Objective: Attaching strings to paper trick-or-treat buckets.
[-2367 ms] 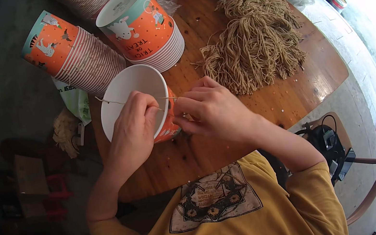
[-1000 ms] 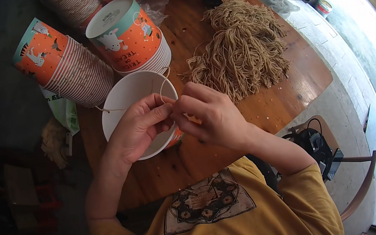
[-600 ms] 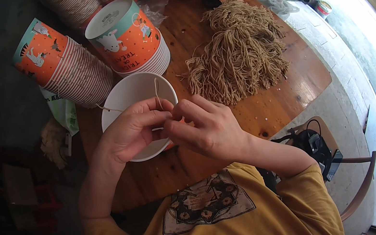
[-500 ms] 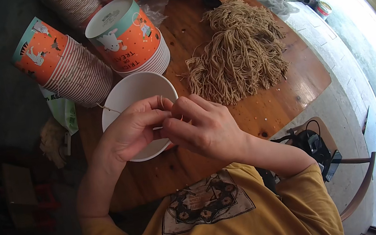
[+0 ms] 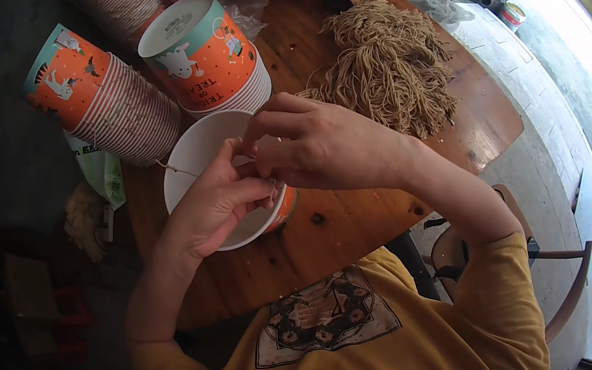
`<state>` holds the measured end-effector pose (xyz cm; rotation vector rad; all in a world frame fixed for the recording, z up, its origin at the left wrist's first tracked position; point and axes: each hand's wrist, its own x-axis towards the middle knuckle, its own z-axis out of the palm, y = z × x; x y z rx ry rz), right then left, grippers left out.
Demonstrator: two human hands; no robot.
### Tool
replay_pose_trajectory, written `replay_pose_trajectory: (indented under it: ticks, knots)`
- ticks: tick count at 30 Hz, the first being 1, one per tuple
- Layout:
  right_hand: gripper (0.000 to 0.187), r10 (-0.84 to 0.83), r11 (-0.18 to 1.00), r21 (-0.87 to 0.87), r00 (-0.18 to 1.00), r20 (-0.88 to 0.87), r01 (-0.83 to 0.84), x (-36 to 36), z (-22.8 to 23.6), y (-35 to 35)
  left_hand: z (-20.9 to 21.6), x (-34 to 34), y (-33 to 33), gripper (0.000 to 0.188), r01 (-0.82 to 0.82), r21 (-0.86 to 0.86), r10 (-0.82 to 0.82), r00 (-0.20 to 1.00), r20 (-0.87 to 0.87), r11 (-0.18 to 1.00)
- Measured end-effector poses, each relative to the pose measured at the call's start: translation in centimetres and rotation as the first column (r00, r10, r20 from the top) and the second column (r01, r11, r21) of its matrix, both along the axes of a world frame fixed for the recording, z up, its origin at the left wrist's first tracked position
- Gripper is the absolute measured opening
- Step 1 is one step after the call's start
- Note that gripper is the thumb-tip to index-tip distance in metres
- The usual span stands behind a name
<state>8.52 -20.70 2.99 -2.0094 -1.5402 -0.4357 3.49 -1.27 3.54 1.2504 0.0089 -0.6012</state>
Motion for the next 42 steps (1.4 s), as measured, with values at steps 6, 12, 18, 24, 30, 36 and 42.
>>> replay_pose_trajectory:
  ticks: [6,12,18,24,30,36,42]
  knots:
    - [0.021,0.061,0.998,-0.02,0.997,-0.044,-0.062,0.4,0.8,-0.1,0.1,-0.1,0.1,0.047,0.013,0.063,-0.015,0.999,0.032,0.998]
    - [0.013,0.153,0.988,-0.004,0.983,-0.097,-0.154,0.9,0.4,0.0,-0.1,0.1,0.5,0.041,0.08,0.089,-0.082,0.997,0.014,0.993]
    - [0.007,0.189,0.982,0.055,0.954,-0.231,-0.181,0.3,0.6,-0.6,0.1,-0.1,0.8,0.036,0.11,0.123,-0.119,0.991,0.068,0.986]
    - [0.005,0.404,0.904,0.381,0.683,-0.608,-0.196,-0.4,-1.5,-0.6,0.0,-0.4,0.6,0.034,0.103,0.145,-0.114,0.991,0.069,0.984]
    - [0.01,0.218,0.97,0.229,0.715,-0.664,-0.083,-0.5,-0.9,-1.1,0.1,-0.3,0.5,0.035,0.079,0.172,-0.092,0.993,0.069,0.982]
    - [0.016,-0.214,0.975,-0.023,0.896,-0.389,0.223,-3.4,0.2,-0.3,0.2,-0.4,0.6,0.031,0.03,0.186,-0.046,0.995,0.085,0.982]
    - [0.016,-0.282,0.952,-0.061,0.787,-0.548,0.299,-3.9,0.0,0.1,-0.3,-0.4,0.9,0.029,0.028,0.244,-0.06,0.991,0.122,0.969]
